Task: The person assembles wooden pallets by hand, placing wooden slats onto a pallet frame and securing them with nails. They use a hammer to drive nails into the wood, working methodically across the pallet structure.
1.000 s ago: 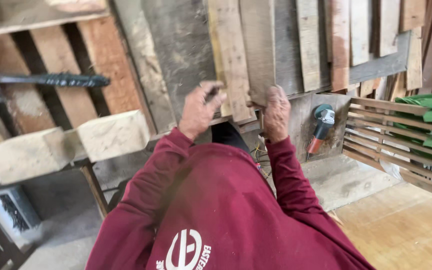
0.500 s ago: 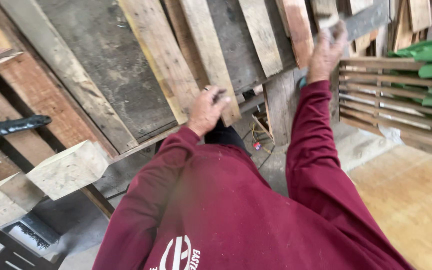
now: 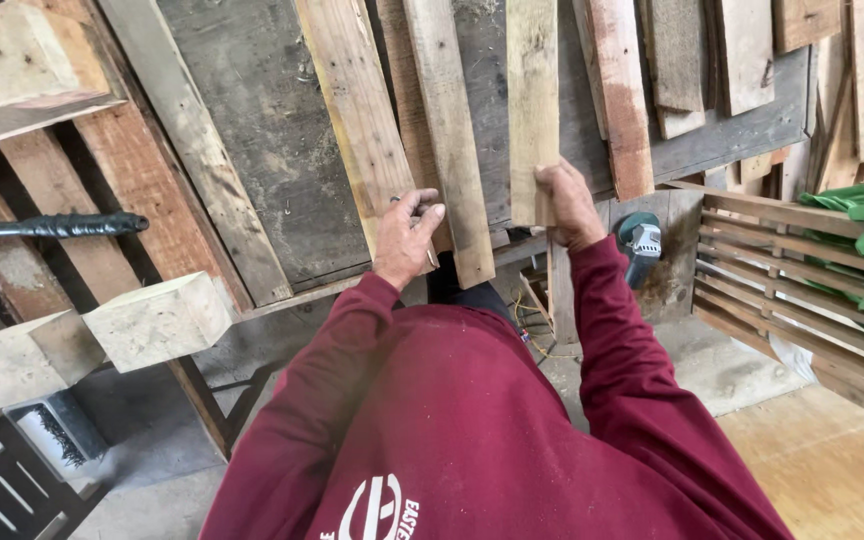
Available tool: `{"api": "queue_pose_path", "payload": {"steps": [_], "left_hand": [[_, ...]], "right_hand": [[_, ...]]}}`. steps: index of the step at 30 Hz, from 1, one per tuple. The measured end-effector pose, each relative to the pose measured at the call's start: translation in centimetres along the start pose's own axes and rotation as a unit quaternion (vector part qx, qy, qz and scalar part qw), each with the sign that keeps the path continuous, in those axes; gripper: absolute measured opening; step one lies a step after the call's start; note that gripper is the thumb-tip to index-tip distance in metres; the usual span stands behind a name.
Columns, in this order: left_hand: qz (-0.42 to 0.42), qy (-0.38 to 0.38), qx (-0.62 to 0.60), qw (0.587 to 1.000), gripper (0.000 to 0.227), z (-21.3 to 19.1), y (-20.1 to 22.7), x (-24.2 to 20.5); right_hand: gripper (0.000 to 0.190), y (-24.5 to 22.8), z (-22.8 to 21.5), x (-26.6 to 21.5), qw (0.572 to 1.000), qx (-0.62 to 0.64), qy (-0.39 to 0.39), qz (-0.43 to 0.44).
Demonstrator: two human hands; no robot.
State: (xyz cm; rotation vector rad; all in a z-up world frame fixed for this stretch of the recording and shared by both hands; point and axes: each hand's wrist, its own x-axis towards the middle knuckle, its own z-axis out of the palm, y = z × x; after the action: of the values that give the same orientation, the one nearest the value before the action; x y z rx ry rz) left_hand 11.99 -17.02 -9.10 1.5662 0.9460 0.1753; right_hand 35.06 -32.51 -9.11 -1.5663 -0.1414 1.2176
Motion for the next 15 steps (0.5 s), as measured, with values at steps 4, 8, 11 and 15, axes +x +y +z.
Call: {"api": "queue_pose_path", "payload": {"steps": [4, 8, 11, 15], "left_hand": [[-0.030, 0.031, 0.013, 0.999, 0.035, 0.6, 0.2, 0.1], [-0.031, 0.043, 0.039, 0.998, 0.039, 0.5, 0.4, 0.2], [0.028, 0.176, 0.191, 0.965, 0.058, 0.4, 0.6, 0.0], [-0.088, 0.259, 0.232, 0.934, 0.108, -0.6, 0.6, 1.8]], "right_hand": [[0.049, -1.6, 1.9, -0.8, 0.976, 0.212, -0.023, 0.055], [0.050, -0.9, 2.8, -0.6, 0.971, 0.232, -0.018, 0.053], [0.053, 0.7, 3.6, 0.0, 0.990, 0.137, -0.023, -0.004], [0.059, 4.3, 6.3, -0.8, 0.987, -0.104, 0.036, -0.117]]}}
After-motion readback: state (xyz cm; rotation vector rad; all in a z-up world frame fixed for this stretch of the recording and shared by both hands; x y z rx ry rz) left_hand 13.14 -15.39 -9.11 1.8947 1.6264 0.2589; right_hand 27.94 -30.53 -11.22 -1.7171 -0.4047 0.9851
